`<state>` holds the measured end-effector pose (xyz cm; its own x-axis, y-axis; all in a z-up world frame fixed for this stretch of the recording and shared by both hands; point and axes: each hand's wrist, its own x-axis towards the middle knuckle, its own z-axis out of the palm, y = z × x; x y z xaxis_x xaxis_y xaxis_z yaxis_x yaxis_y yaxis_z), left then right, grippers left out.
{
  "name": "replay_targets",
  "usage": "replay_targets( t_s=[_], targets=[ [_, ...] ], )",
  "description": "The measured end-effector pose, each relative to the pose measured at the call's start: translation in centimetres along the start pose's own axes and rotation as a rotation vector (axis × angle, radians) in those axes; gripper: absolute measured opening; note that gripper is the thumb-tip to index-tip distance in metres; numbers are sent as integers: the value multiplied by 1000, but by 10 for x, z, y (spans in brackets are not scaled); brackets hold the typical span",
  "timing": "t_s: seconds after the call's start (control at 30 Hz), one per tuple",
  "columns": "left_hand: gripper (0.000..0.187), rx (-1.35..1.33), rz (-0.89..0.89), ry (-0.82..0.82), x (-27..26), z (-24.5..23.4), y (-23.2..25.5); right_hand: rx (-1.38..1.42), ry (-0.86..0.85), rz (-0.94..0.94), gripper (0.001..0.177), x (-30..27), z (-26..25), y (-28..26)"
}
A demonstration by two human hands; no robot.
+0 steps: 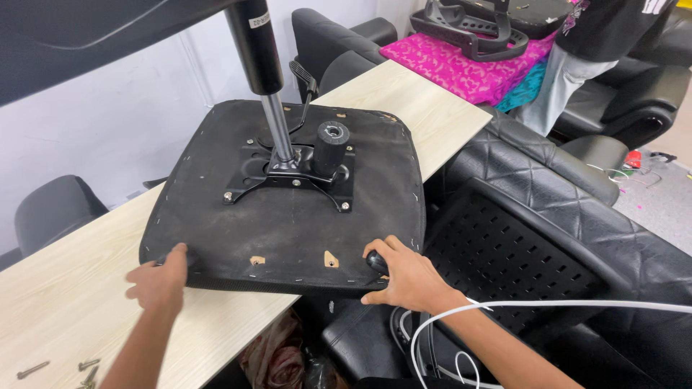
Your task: The person uses a screwdriver to fasten screws into the base of an office chair, securing the seat to the central column. They repeatedly pick screws from a wooden board and tighten them into the chair base while the chair remains upside down.
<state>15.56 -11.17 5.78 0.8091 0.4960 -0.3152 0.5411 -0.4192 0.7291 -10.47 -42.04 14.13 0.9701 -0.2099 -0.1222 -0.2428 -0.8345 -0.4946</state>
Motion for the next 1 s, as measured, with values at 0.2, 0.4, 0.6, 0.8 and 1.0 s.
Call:
replay_targets(
  t_s=[0.2,0.4,0.6,0.8,1.0],
  targets=[
    [104,-255,-421,-249,54,-2,29,-65,-50,30,72,3,3,-4],
    [78,-196,-335,-497,86,-4,8,-70,-38,11,69,2,8,-3],
    [74,-223,-349,-470,75,-5,3,-145,-34,-1,67,10,9,9],
    [66,-361,-277,-706,19,-5,-36,-289,240,48,60,33,-1,73],
    [69,-301,-356,-659,-47,35,-72,-148,404,456,70,64,-28,127]
  ],
)
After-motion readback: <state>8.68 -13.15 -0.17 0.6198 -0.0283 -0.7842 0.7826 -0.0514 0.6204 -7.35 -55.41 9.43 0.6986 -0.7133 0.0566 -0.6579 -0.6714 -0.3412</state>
